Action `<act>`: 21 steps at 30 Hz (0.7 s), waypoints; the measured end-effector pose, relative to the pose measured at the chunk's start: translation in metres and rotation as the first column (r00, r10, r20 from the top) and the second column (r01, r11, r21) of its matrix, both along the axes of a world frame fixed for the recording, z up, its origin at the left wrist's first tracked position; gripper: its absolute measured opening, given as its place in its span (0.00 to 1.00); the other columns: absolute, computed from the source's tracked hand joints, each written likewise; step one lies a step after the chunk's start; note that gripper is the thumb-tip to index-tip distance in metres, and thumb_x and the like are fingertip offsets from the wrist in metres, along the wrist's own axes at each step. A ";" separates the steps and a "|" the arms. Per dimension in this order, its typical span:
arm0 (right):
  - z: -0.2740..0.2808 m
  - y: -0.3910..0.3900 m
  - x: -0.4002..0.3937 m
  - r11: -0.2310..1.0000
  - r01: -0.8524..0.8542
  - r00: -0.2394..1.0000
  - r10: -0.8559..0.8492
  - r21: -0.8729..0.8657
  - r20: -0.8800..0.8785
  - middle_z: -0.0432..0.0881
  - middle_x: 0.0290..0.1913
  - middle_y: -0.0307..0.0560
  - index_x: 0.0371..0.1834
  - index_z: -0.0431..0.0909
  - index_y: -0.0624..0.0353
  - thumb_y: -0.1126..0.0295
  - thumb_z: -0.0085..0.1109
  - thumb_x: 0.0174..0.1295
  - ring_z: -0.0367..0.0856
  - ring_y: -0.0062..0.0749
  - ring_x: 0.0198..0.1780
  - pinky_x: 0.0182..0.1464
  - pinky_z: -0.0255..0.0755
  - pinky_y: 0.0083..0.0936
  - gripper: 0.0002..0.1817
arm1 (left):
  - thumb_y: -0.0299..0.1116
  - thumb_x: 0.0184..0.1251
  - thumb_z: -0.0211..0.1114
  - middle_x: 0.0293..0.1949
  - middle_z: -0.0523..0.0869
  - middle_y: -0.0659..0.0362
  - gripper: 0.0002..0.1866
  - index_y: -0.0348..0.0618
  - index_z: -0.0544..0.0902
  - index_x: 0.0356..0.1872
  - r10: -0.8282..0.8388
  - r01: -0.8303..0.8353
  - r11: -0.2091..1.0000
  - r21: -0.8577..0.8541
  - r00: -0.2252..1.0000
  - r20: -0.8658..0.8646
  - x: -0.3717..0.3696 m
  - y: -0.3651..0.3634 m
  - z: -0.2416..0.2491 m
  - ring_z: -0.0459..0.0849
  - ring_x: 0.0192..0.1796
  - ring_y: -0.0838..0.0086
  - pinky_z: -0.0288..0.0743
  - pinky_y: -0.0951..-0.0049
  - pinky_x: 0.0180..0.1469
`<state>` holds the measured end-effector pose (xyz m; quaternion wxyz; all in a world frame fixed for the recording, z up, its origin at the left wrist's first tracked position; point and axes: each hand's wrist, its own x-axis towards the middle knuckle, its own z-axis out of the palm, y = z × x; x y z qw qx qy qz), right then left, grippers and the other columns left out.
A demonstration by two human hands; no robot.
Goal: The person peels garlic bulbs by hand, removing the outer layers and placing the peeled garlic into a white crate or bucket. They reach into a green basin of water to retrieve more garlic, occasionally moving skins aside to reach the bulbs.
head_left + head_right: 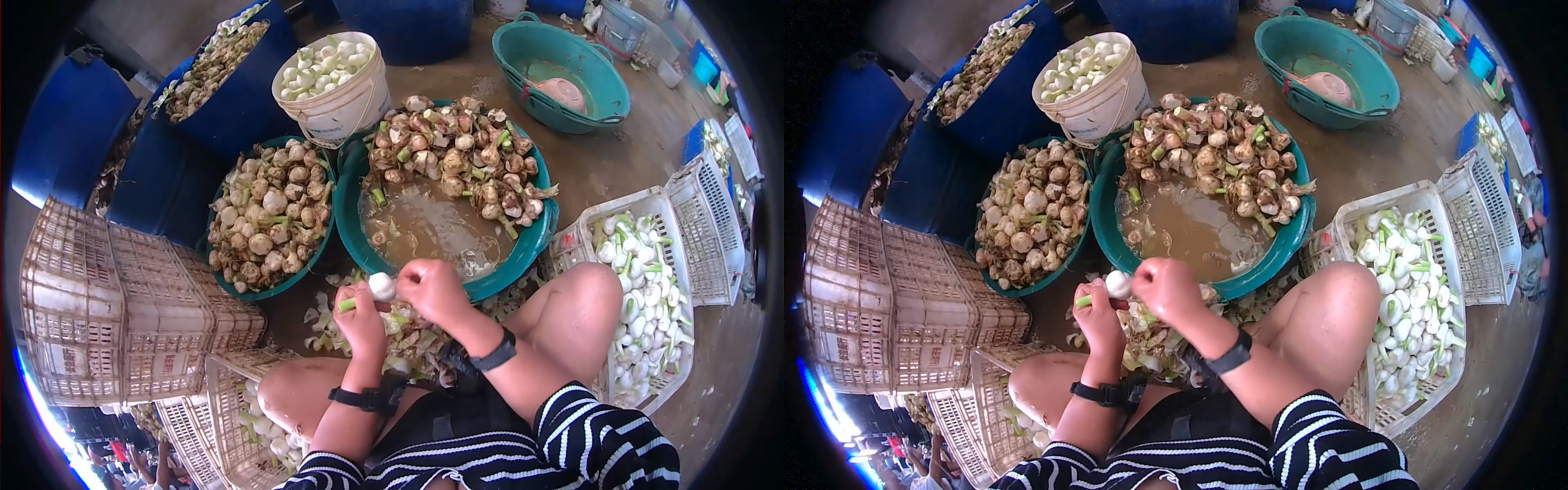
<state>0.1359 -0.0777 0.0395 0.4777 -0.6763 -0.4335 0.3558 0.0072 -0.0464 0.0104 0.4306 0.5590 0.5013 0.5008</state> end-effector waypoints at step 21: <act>-0.158 0.081 0.175 0.818 0.548 0.408 -0.076 -0.177 0.910 0.79 0.38 0.49 0.44 0.75 0.56 0.68 0.53 0.51 0.76 0.49 0.45 0.46 0.71 0.43 0.16 | 0.32 0.64 0.58 0.31 0.76 0.65 0.08 0.40 0.72 0.40 -0.081 0.127 0.900 -0.416 0.989 0.126 0.019 0.014 -0.008 0.72 0.29 0.85 0.68 0.85 0.31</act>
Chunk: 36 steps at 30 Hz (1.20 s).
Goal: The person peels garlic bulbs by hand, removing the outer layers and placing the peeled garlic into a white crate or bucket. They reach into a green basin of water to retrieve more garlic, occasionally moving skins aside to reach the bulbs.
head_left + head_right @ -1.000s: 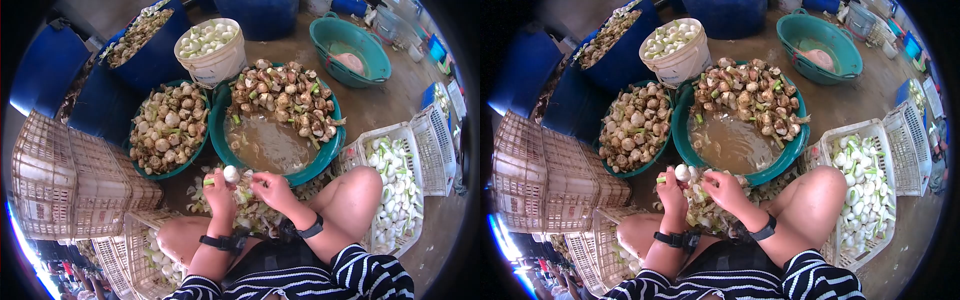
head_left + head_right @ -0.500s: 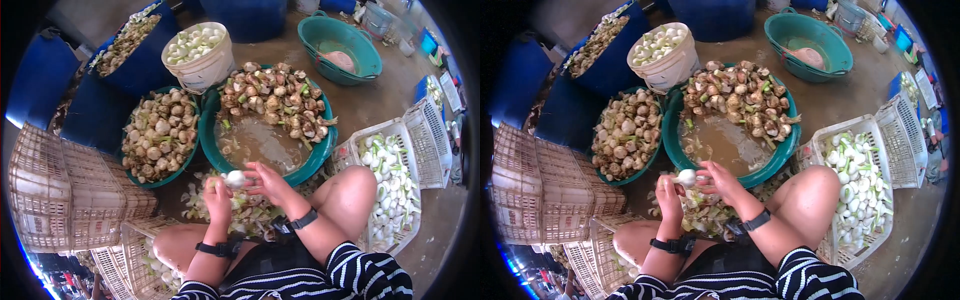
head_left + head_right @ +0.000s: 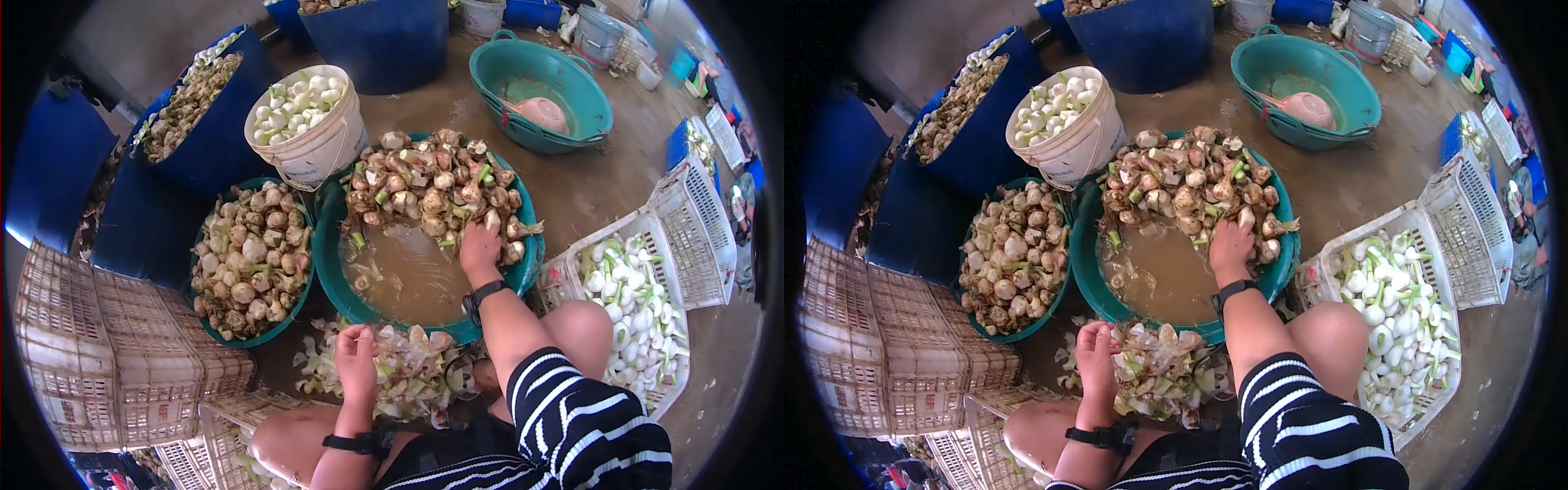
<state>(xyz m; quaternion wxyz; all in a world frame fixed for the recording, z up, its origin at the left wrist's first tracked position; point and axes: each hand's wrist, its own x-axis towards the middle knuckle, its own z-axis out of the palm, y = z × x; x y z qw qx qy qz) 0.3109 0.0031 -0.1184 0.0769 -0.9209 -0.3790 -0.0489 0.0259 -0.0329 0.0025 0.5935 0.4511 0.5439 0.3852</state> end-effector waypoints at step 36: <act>0.114 -0.101 -0.187 0.602 -0.734 0.569 0.798 0.314 -0.199 0.75 0.18 0.49 0.18 0.71 0.61 0.69 0.53 0.50 0.76 0.48 0.21 0.23 0.70 0.37 0.08 | 0.45 0.63 0.56 0.13 0.68 0.66 0.14 0.48 0.71 0.24 0.026 0.210 0.759 -0.616 0.936 0.351 -0.020 0.010 -0.028 0.58 0.09 0.82 0.46 0.82 0.11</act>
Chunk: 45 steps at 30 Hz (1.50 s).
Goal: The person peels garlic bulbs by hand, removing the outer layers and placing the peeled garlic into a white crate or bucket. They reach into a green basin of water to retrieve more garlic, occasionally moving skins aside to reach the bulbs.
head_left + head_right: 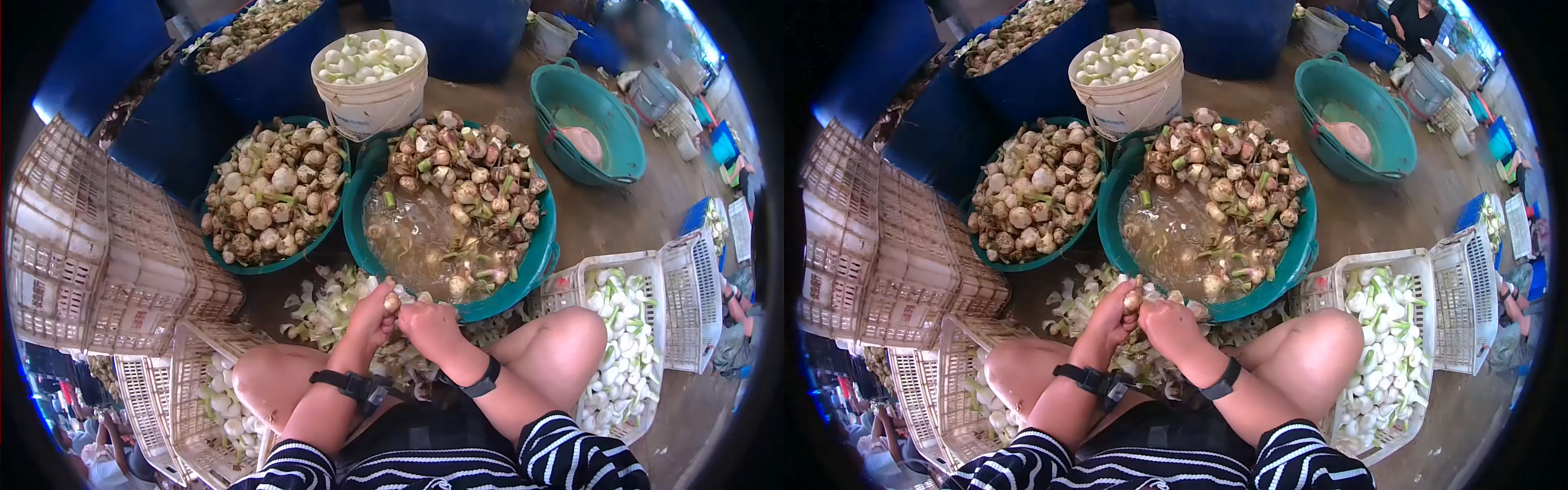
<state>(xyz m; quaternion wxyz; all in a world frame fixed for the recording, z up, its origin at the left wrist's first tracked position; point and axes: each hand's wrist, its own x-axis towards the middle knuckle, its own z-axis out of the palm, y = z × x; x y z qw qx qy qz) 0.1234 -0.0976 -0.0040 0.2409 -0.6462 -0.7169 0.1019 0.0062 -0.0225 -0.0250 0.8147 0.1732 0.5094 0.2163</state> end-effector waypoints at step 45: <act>-0.016 -0.005 0.043 0.931 0.037 0.269 -0.360 -0.363 -0.894 0.80 0.35 0.43 0.46 0.74 0.69 0.70 0.51 0.63 0.75 0.18 0.36 0.39 0.69 0.17 0.13 | 0.20 0.55 0.61 0.54 0.74 0.49 0.32 0.40 0.61 0.63 -0.148 0.215 0.600 0.771 0.976 -0.157 0.009 -0.032 0.023 0.74 0.52 0.71 0.72 0.74 0.49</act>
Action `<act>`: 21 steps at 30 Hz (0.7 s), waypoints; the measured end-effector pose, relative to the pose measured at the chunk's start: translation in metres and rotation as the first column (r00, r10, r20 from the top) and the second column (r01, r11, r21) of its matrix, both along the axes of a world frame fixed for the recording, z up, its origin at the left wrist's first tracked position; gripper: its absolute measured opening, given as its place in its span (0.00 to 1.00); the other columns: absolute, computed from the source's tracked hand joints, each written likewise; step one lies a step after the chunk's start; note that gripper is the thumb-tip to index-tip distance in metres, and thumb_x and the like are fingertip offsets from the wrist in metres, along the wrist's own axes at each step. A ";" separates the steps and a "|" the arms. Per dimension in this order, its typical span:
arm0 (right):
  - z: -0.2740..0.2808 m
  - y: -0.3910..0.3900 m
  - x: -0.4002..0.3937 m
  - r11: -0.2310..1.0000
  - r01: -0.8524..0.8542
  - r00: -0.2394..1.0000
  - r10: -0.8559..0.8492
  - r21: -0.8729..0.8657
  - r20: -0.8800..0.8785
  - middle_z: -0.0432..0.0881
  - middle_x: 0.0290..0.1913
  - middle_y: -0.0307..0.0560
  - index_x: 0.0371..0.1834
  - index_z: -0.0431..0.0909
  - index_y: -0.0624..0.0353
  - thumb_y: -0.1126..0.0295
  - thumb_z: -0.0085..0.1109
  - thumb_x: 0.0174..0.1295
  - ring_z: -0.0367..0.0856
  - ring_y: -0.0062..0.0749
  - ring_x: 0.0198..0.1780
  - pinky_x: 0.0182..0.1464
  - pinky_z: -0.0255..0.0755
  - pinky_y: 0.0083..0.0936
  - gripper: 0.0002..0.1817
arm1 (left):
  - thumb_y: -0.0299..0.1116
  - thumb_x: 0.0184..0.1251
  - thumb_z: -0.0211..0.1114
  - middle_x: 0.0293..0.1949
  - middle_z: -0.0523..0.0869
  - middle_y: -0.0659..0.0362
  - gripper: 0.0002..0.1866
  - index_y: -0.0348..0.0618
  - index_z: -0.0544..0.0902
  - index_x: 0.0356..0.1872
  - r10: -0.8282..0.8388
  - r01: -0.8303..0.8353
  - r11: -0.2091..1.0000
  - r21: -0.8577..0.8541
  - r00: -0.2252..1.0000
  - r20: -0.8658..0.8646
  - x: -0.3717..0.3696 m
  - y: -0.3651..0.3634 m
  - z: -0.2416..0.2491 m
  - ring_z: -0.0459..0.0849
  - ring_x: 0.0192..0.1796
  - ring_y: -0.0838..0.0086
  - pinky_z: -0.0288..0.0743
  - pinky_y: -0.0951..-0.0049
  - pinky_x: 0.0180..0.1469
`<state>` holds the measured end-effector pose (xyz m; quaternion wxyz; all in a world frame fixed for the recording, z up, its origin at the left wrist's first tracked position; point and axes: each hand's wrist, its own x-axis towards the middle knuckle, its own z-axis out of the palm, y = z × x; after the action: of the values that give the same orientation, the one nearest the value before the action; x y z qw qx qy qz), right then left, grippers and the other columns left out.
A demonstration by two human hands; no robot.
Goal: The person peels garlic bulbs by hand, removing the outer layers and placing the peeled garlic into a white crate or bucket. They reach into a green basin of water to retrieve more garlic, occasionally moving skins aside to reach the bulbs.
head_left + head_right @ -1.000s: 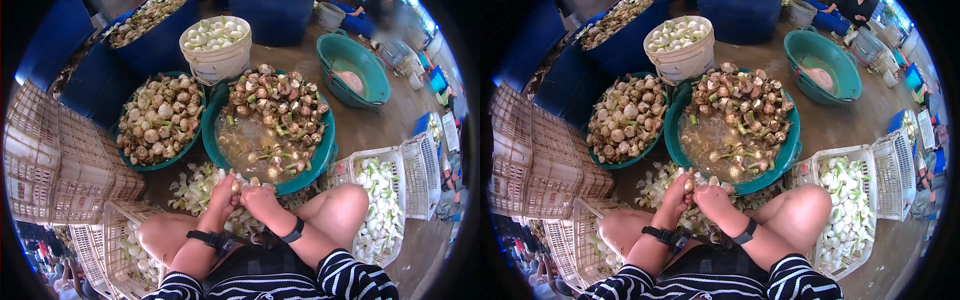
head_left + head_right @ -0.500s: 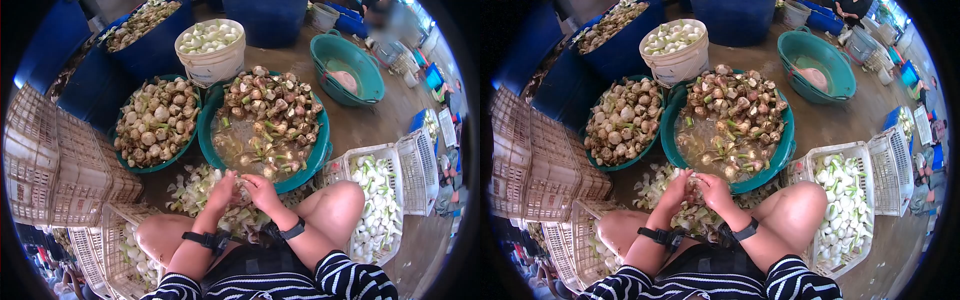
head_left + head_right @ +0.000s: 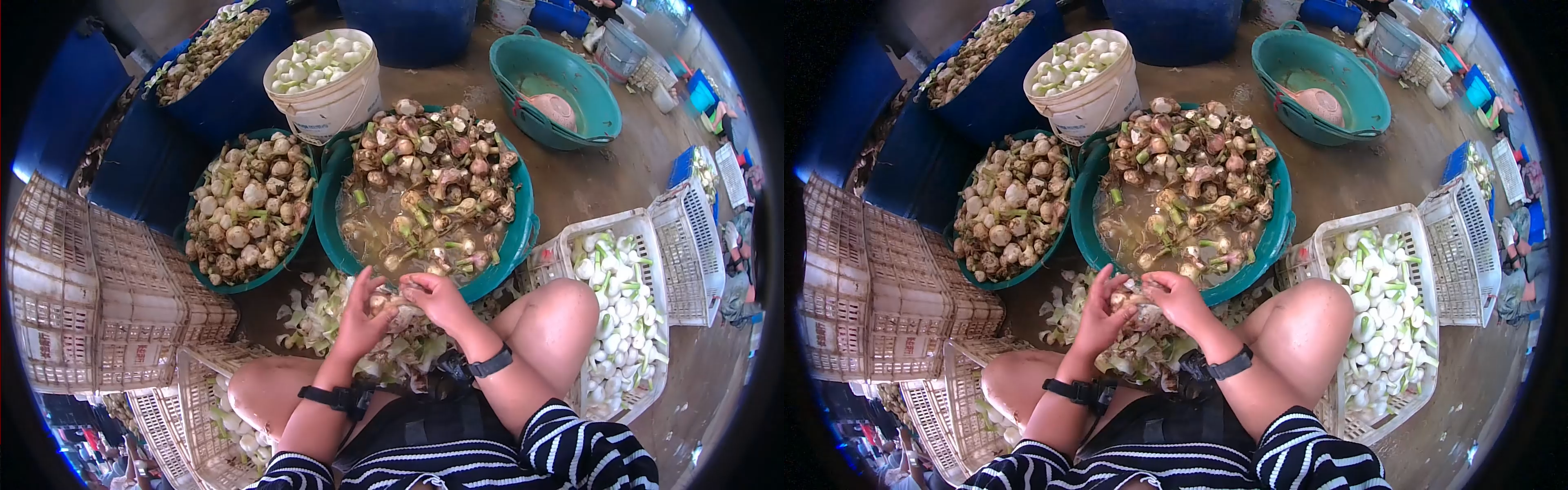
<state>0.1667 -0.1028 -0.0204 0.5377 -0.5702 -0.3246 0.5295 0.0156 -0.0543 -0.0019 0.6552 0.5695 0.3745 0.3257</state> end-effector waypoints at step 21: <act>0.077 -0.007 -0.021 0.965 -0.161 0.608 -0.068 0.207 0.791 0.78 0.25 0.54 0.27 0.78 0.62 0.71 0.54 0.53 0.75 0.51 0.29 0.32 0.70 0.37 0.06 | 0.19 0.39 0.65 0.45 0.81 0.50 0.24 0.39 0.78 0.45 0.156 0.104 0.690 0.717 0.945 -0.287 -0.010 0.001 0.042 0.77 0.49 0.55 0.69 0.64 0.50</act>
<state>0.1456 -0.1096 0.0563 0.3937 -0.6618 -0.6091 0.1899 0.0054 -0.0532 0.0405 0.3018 0.8213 0.3266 0.3574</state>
